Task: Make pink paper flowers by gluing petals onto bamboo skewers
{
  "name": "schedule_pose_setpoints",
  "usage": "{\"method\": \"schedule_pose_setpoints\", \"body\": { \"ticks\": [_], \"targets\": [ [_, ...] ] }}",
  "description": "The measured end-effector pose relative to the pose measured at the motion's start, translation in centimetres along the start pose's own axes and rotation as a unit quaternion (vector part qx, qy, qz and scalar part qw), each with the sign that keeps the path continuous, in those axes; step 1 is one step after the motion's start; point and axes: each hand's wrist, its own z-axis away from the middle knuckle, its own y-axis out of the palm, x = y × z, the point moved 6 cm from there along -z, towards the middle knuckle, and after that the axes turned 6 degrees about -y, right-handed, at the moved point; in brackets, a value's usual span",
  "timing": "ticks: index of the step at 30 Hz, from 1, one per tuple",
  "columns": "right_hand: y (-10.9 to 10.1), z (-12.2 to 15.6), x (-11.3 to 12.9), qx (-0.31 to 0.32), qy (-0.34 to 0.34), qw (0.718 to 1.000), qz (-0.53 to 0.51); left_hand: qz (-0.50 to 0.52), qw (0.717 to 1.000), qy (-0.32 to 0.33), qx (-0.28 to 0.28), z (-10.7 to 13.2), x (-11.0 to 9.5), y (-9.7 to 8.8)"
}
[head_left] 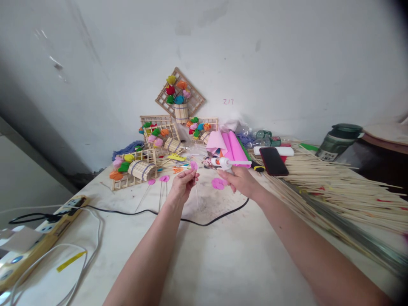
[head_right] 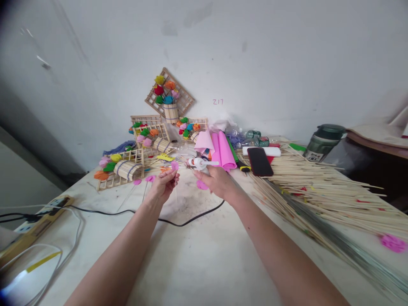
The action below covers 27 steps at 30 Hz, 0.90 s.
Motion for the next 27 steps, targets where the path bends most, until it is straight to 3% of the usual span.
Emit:
{"method": "schedule_pose_setpoints", "body": {
  "ticks": [4, 10, 14, 19, 23, 27],
  "targets": [
    [0.1, -0.3, -0.3, -0.034, -0.012, 0.989, 0.141, 0.047, 0.999, 0.009, 0.002, 0.1, -0.9, -0.4],
    [3.3, 0.1, -0.2, 0.04, -0.037, 0.938, 0.344, 0.107, 0.994, 0.026, 0.006, 0.4, -2.5, -0.7],
    [6.9, 1.0, -0.6, 0.098, -0.056, 0.923, 0.367, 0.138, 0.99, 0.029, 0.03, 0.8, -3.3, -0.3],
    [9.9, 1.9, -0.7, 0.115, -0.075, 0.913, 0.383, 0.119, 0.992, 0.015, 0.026, 1.0, -3.0, 0.2],
    [10.1, 2.3, -0.3, 0.106, -0.085, 0.918, 0.374, 0.102, 0.994, -0.007, 0.025, 0.9, -2.0, 0.5],
    [8.1, 1.8, 0.1, 0.096, -0.106, 0.92, 0.365, 0.092, 0.995, -0.012, 0.033, 0.8, -1.4, 0.8]
  ]
}}
